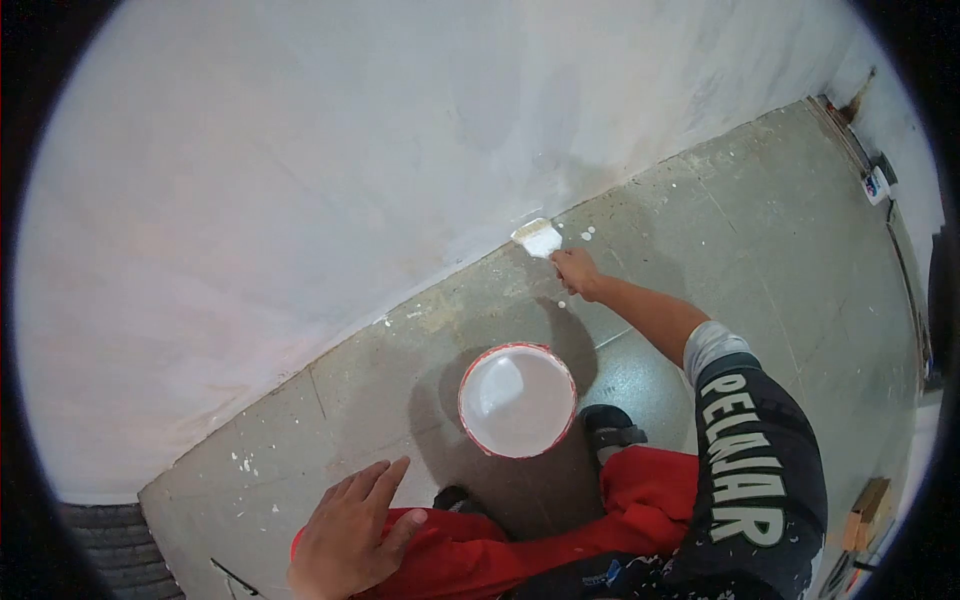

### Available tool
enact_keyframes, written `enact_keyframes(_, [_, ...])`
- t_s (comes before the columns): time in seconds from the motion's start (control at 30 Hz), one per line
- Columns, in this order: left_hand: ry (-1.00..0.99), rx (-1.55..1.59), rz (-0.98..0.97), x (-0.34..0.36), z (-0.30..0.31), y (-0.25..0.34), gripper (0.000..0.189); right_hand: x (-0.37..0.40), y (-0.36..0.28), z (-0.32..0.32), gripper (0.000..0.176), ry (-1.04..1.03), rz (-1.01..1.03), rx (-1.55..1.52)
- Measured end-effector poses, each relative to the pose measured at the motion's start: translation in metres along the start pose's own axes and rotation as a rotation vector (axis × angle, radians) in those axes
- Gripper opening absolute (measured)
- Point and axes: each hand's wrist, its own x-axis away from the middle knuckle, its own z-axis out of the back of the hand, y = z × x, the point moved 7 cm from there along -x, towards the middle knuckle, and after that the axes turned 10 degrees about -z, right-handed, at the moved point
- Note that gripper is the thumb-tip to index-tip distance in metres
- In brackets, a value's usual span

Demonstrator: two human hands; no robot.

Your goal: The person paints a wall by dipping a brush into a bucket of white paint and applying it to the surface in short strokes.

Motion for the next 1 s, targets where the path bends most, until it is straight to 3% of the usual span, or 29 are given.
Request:
enact_keyframes(0.3, [0.02,0.029,-0.047,0.002,0.0,-0.002,0.055,-0.011,-0.021,-0.002,0.024,-0.019,-0.047,-0.075])
enact_keyframes(0.67, [0.011,0.026,-0.033,-0.004,0.0,-0.006,0.055,0.097,-0.129,0.015,0.023,-0.054,0.238,-0.117])
enact_keyframes(0.8, [0.014,0.037,-0.05,-0.007,0.002,-0.004,0.054,0.077,-0.092,0.017,0.024,-0.066,0.231,-0.154])
enact_keyframes(1.0, [-0.003,0.019,-0.008,-0.002,0.002,-0.002,0.054,0.002,-0.009,0.024,0.024,0.031,0.047,-0.042])
